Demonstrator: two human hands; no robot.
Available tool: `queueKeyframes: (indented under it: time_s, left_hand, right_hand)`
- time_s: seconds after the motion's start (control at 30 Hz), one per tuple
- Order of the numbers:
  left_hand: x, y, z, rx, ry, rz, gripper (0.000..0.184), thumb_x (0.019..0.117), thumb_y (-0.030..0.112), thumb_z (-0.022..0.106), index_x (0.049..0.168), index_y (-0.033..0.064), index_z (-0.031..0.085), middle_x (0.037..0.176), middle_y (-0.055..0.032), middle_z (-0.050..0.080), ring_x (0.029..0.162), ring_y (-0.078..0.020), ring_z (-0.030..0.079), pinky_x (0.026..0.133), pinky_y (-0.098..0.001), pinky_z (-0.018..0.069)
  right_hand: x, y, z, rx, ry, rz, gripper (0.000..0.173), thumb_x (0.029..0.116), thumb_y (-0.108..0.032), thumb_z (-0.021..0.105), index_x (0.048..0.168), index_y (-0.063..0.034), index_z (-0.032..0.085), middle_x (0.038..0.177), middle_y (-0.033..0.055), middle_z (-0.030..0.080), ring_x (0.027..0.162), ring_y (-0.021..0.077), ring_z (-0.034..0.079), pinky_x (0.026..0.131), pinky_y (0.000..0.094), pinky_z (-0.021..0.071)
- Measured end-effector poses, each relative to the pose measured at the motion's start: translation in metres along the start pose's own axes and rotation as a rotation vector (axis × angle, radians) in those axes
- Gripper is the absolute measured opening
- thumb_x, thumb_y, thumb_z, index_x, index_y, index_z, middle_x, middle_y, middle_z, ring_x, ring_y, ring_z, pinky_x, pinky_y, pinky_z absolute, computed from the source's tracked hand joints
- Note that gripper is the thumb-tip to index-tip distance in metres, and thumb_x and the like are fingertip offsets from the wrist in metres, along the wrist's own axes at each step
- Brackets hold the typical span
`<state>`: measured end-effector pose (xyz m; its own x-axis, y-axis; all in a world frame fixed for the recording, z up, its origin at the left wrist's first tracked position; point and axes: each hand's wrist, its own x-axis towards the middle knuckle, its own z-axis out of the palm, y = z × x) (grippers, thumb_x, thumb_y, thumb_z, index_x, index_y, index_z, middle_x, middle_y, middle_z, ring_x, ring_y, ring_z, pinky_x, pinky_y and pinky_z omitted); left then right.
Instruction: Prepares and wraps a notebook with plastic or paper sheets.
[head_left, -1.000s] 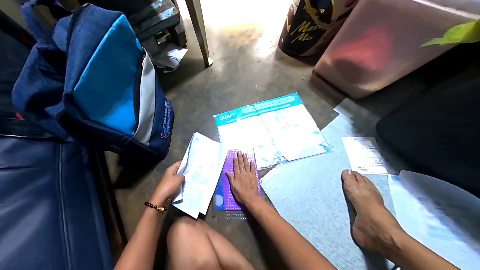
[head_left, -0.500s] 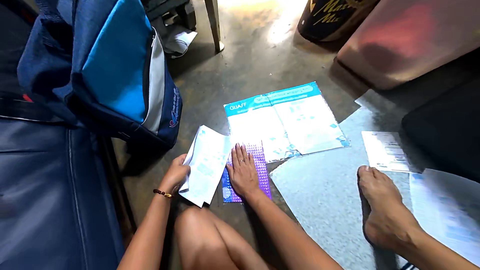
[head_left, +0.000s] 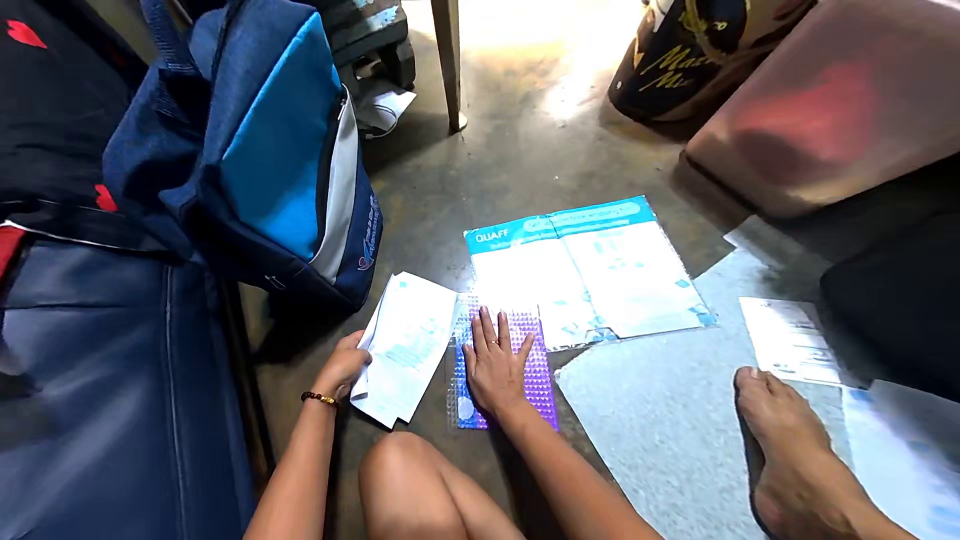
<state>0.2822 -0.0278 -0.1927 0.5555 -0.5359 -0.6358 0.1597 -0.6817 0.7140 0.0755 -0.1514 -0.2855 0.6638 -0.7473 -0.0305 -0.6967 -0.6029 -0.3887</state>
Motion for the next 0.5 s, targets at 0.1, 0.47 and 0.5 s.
queueKeyframes:
  time_s: [0.1,0.47,0.5]
  left_hand:
    - [0.002,-0.003,-0.008,-0.004,0.027,-0.017,0.043,0.0932,-0.016,0.049,0.133,-0.0022,0.056,0.116,-0.0159,0.065,0.09,-0.0149,0.065,0.077,-0.0306,0.055]
    - [0.012,-0.022,-0.034,0.106,0.167,-0.122,0.045,0.0899,-0.018,0.052,0.132,-0.0023,0.057,0.12,-0.0192,0.062,0.095,-0.0207,0.061,0.081,-0.0362,0.0521]
    - [0.013,-0.023,-0.036,0.171,0.186,-0.135,0.044,0.0904,-0.017,0.053,0.132,-0.0029,0.057,0.12,-0.0207,0.062,0.097,-0.0227,0.06,0.083,-0.0386,0.051]
  right_hand:
    - [0.003,-0.004,0.003,-0.028,0.014,0.031,0.063,0.1074,-0.043,0.036,0.16,-0.0074,0.036,0.169,0.0102,0.027,0.155,0.0457,0.016,0.106,0.0869,0.0028]
    - [0.009,0.006,0.012,-0.001,0.048,-0.239,0.054,0.1077,-0.032,0.031,0.155,-0.0116,0.046,0.164,0.0074,0.038,0.152,0.0432,0.03,0.112,0.0806,0.0135]
    - [0.009,0.005,0.01,-0.004,0.028,-0.218,0.055,0.1075,-0.038,0.031,0.156,-0.0182,0.046,0.165,0.0061,0.036,0.153,0.0451,0.025,0.11,0.0838,0.0091]
